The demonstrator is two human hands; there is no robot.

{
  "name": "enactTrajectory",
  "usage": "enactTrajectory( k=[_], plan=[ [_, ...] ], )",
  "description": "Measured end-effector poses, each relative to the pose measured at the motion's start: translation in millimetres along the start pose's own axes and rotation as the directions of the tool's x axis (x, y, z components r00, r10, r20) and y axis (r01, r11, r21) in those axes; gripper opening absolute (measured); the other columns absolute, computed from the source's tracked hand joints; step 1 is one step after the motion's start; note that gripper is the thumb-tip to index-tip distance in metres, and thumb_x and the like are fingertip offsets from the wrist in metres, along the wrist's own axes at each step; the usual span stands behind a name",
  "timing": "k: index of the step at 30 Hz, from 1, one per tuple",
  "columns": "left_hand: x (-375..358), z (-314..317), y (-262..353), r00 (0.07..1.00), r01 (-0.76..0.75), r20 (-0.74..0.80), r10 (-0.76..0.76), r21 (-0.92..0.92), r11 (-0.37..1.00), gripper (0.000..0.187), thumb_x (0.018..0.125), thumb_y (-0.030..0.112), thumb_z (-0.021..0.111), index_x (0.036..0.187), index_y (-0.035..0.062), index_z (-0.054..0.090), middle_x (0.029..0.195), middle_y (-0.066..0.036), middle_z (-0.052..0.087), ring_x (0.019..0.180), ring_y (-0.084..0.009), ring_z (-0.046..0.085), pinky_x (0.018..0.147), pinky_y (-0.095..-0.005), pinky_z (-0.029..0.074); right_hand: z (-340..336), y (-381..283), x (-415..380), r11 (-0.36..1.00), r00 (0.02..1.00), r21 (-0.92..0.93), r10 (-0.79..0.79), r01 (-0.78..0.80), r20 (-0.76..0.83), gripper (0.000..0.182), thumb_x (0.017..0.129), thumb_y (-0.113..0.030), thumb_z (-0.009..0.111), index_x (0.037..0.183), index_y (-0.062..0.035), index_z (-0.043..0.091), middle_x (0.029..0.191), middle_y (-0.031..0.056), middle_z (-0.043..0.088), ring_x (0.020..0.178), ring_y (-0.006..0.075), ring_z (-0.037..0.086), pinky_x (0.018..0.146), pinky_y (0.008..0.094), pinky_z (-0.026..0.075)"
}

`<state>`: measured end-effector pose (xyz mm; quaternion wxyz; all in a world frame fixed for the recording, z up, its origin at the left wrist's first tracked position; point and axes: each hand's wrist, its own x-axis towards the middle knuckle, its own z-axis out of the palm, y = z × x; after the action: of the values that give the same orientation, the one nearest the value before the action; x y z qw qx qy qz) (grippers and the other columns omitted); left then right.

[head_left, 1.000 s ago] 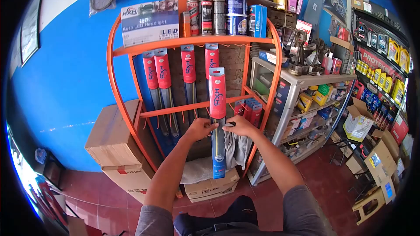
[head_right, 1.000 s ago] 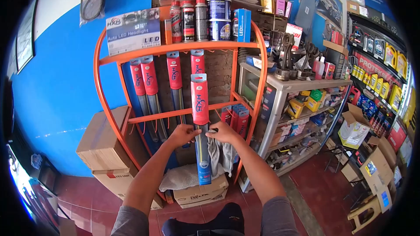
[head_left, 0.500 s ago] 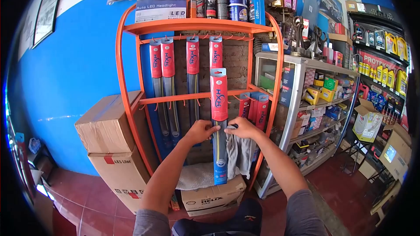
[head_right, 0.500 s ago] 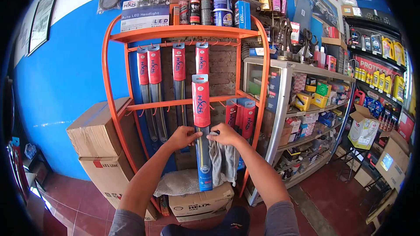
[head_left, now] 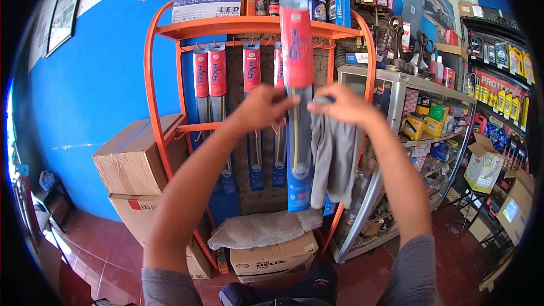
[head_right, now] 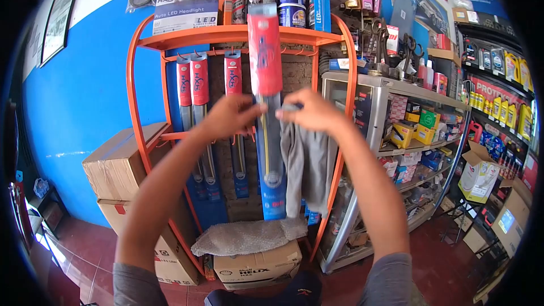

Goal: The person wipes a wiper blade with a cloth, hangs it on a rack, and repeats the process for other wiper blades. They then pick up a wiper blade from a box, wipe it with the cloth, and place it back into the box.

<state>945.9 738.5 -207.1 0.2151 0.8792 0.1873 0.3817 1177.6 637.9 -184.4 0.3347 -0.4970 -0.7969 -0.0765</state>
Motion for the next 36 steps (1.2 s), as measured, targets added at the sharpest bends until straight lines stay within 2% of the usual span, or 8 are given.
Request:
enactTrajectory(
  k=[3, 9, 11, 13, 17, 20, 23, 36],
  plan=[
    [30.1, -38.1, 62.4, 0.995, -0.066, -0.070, 0.076, 0.144, 0.987, 0.049, 0.098, 0.046, 0.066, 0.098, -0.0025, 0.069, 0.072, -0.006, 0.067, 0.062, -0.0120, 0.069, 0.058, -0.0264, 0.056, -66.6, -27.3, 27.8, 1.000, 0.999, -0.002, 0.031, -0.031, 0.012, 0.042, 0.089, -0.043, 0.078, 0.098, -0.0018, 0.074, 0.090, 0.0068, 0.071, 0.089, 0.0121, 0.063, 0.085, 0.0321, 0.050],
    [88.3, -82.9, 141.8, 0.855, -0.357, -0.291, 0.429, 0.269, 0.894, 0.047, 0.098, 0.048, 0.065, 0.106, 0.0024, 0.070, 0.085, -0.004, 0.071, 0.071, -0.0116, 0.072, 0.062, -0.0247, 0.057, -154.9, -52.5, 73.2, 0.978, 0.918, -0.169, -0.177, 0.124, -0.354, 0.041, 0.089, -0.039, 0.078, 0.103, -0.0005, 0.074, 0.097, 0.0072, 0.074, 0.094, 0.0150, 0.067, 0.087, 0.0315, 0.050],
    [98.9, -94.7, 156.4, 0.886, -0.251, -0.291, 0.361, 0.354, 0.901, 0.046, 0.099, 0.046, 0.065, 0.107, 0.0015, 0.068, 0.094, -0.004, 0.071, 0.077, -0.0119, 0.073, 0.069, -0.0249, 0.057, -173.2, -80.5, 76.2, 0.964, 0.937, -0.261, -0.132, 0.045, -0.324, 0.029, 0.092, -0.031, 0.076, 0.094, -0.0017, 0.074, 0.081, 0.0071, 0.071, 0.075, 0.0127, 0.059, 0.069, 0.0317, 0.046],
    [105.5, -94.2, 161.5, 0.873, -0.278, -0.329, 0.360, 0.270, 0.922, 0.043, 0.103, 0.043, 0.058, 0.101, 0.0013, 0.068, 0.075, -0.008, 0.073, 0.059, -0.0121, 0.067, 0.047, -0.0265, 0.049, -169.4, -78.1, 81.1, 0.958, 0.888, -0.274, -0.201, 0.090, -0.413, 0.030, 0.092, -0.031, 0.076, 0.093, -0.0012, 0.073, 0.081, 0.0083, 0.071, 0.075, 0.0134, 0.059, 0.069, 0.0336, 0.046],
    [137.7, -85.5, 113.7, 0.833, -0.355, -0.355, 0.424, 0.245, 0.902, 0.044, 0.100, 0.043, 0.065, 0.109, -0.0002, 0.065, 0.097, -0.006, 0.071, 0.080, -0.0142, 0.075, 0.073, -0.0262, 0.057, -150.7, -30.3, 112.0, 0.914, 0.843, -0.366, -0.330, 0.173, -0.426, 0.037, 0.089, -0.035, 0.078, 0.099, -0.0002, 0.074, 0.083, 0.0096, 0.073, 0.077, 0.0167, 0.063, 0.075, 0.0340, 0.049],
    [150.6, -65.4, 76.3, 0.853, -0.330, -0.351, 0.386, 0.209, 0.921, 0.042, 0.101, 0.036, 0.066, 0.116, -0.0036, 0.061, 0.102, -0.009, 0.072, 0.084, -0.0170, 0.075, 0.074, -0.0292, 0.059, -121.5, 22.9, 133.5, 0.897, 0.790, -0.402, -0.377, 0.182, -0.483, 0.048, 0.081, -0.041, 0.080, 0.114, -0.0065, 0.074, 0.108, 0.0206, 0.073, 0.098, 0.0358, 0.071, 0.086, 0.0402, 0.054],
    [165.5, -44.3, 39.1, 0.863, -0.300, -0.360, 0.355, 0.200, 0.933, 0.041, 0.101, 0.031, 0.066, 0.120, -0.0042, 0.060, 0.105, -0.011, 0.072, 0.084, -0.0177, 0.075, 0.075, -0.0303, 0.059, -85.8, 64.7, 140.1, 0.875, 0.696, -0.465, -0.417, 0.133, -0.584, 0.039, 0.079, -0.035, 0.083, 0.107, -0.0080, 0.077, 0.105, 0.0214, 0.070, 0.101, 0.0365, 0.068, 0.091, 0.0431, 0.052],
    [197.3, 11.5, -55.3, 0.963, -0.170, -0.176, 0.205, 0.197, 0.966, 0.041, 0.097, 0.030, 0.071, 0.117, -0.0044, 0.065, 0.100, -0.012, 0.074, 0.082, -0.0170, 0.072, 0.078, -0.0331, 0.057, 14.7, 166.7, 113.0, 0.970, 0.839, -0.240, -0.101, -0.035, -0.534, 0.035, 0.079, -0.031, 0.084, 0.104, -0.0071, 0.076, 0.099, 0.0200, 0.063, 0.099, 0.0380, 0.064, 0.087, 0.0441, 0.049]
  ],
)
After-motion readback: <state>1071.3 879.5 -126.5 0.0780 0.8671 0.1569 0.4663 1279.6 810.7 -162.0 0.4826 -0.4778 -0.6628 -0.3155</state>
